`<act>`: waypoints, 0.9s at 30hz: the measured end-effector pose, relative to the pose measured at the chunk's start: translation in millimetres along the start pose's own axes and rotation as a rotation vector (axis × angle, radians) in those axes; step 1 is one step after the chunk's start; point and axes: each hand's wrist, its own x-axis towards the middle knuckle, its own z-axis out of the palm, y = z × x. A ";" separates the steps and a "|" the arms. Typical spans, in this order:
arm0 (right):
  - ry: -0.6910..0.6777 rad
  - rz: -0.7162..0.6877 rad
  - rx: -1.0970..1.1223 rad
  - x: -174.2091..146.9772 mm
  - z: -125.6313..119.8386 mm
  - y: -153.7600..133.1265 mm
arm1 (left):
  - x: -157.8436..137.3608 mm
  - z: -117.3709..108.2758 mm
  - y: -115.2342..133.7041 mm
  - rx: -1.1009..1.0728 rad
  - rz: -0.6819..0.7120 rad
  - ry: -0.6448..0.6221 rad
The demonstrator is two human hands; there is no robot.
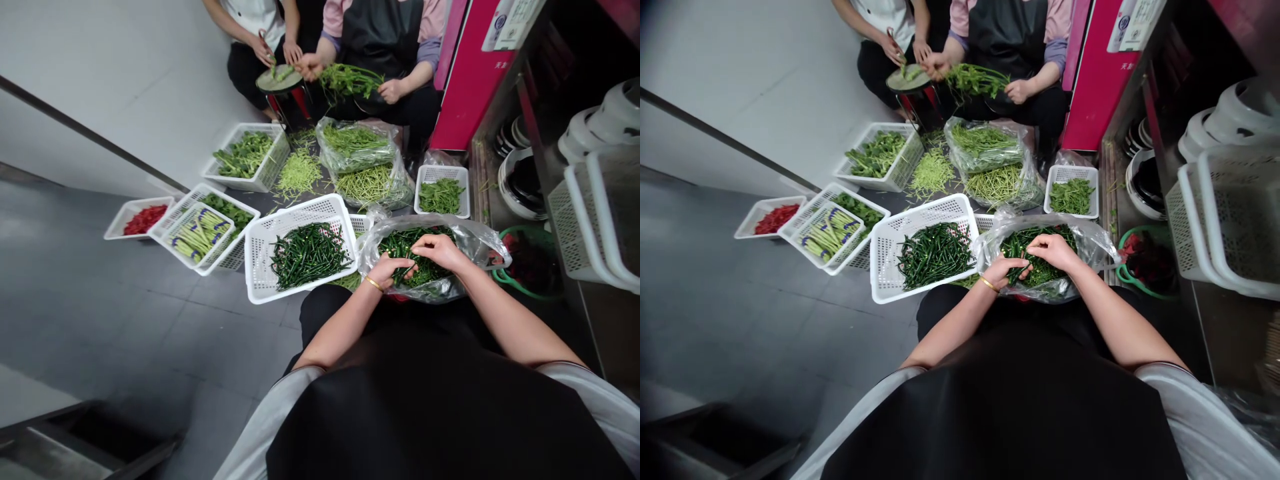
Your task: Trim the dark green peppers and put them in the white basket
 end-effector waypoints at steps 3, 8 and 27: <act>0.073 -0.147 -0.248 3.4 10.0 -19.6 | 1.5 -0.8 8.6 0.043 0.027 0.016; 0.284 -0.272 -0.840 7.3 19.5 -36.4 | -0.7 -3.8 27.1 0.066 0.119 0.140; 0.200 -0.082 -0.703 -33.7 15.9 0.2 | -7.5 -0.8 0.6 -0.166 0.128 0.228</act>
